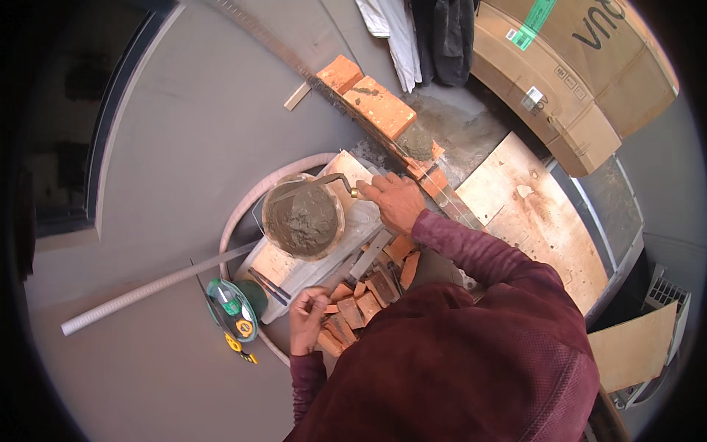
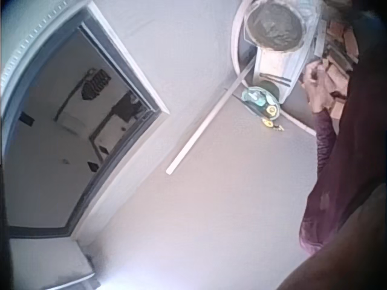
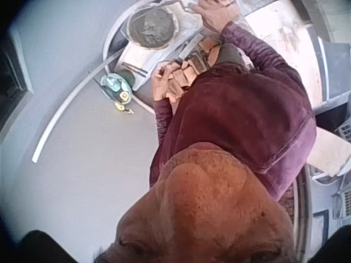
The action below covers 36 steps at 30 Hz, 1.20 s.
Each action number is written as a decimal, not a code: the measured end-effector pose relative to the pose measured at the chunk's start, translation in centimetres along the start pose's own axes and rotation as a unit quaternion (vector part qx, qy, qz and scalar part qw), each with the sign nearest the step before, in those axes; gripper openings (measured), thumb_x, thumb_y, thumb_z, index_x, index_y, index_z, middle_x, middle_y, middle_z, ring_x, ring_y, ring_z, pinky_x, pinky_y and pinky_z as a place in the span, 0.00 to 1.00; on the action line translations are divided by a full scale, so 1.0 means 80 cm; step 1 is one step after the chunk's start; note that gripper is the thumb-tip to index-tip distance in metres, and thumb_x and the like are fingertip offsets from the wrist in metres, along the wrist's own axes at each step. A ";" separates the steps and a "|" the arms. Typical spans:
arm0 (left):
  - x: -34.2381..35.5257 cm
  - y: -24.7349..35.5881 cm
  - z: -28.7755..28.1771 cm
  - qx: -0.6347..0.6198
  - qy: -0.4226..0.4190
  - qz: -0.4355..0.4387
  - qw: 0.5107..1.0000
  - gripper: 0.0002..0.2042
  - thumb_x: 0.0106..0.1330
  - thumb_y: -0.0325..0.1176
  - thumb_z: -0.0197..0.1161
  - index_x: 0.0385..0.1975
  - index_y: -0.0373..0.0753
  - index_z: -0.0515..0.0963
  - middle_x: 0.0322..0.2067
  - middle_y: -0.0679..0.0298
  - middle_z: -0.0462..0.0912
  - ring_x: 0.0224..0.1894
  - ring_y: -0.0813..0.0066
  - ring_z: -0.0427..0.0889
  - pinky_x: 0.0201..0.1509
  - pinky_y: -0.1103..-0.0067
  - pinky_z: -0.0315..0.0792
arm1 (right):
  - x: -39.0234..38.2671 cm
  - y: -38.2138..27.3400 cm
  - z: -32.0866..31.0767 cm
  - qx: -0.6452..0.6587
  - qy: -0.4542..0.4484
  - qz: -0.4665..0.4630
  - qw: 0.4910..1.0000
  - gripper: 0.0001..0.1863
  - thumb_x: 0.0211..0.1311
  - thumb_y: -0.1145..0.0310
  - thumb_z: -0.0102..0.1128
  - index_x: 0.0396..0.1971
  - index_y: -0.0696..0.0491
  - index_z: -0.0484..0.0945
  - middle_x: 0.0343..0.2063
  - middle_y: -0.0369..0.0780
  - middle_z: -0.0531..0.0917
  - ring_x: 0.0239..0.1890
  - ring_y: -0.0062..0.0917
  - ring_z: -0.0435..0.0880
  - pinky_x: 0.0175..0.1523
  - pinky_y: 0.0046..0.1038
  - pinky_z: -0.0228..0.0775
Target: The person applies mortar to bricks and positions them on a wall, then uses a tape measure and a pen to mark a curve on an adjacent surface.
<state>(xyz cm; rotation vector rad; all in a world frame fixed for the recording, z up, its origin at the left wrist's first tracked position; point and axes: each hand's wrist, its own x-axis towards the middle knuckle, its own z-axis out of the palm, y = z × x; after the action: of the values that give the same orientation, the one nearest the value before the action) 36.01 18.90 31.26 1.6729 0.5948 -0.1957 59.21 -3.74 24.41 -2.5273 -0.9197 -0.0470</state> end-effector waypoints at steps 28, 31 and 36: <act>0.441 0.338 -0.224 0.821 0.324 0.275 0.382 0.48 0.58 0.50 0.73 0.77 0.57 0.50 0.78 0.51 0.39 0.77 0.34 0.36 0.74 0.40 0.43 | 0.196 0.400 0.206 0.439 -0.053 0.262 0.858 0.23 0.65 0.53 0.59 0.54 0.51 0.80 0.47 0.50 0.85 0.52 0.46 0.82 0.56 0.41 0.72; 0.449 0.335 -0.225 0.816 0.323 0.304 0.371 0.47 0.59 0.52 0.72 0.77 0.58 0.50 0.77 0.50 0.40 0.77 0.33 0.38 0.73 0.39 0.44 | 0.143 0.400 0.199 0.406 -0.044 0.262 0.874 0.24 0.66 0.54 0.59 0.55 0.54 0.79 0.48 0.50 0.85 0.52 0.44 0.83 0.58 0.38 0.73; 0.451 0.333 -0.225 0.811 0.326 0.309 0.375 0.46 0.61 0.52 0.70 0.77 0.59 0.50 0.77 0.50 0.43 0.76 0.33 0.41 0.72 0.38 0.46 | 0.067 0.386 0.161 0.442 -0.046 0.279 0.851 0.26 0.70 0.49 0.57 0.55 0.55 0.80 0.45 0.49 0.86 0.50 0.39 0.84 0.55 0.37 0.74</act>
<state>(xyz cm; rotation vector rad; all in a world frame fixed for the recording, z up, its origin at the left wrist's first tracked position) 76.02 43.82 41.81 3.9103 0.0304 0.8307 80.96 -15.98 1.51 -1.8053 -0.1076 0.5540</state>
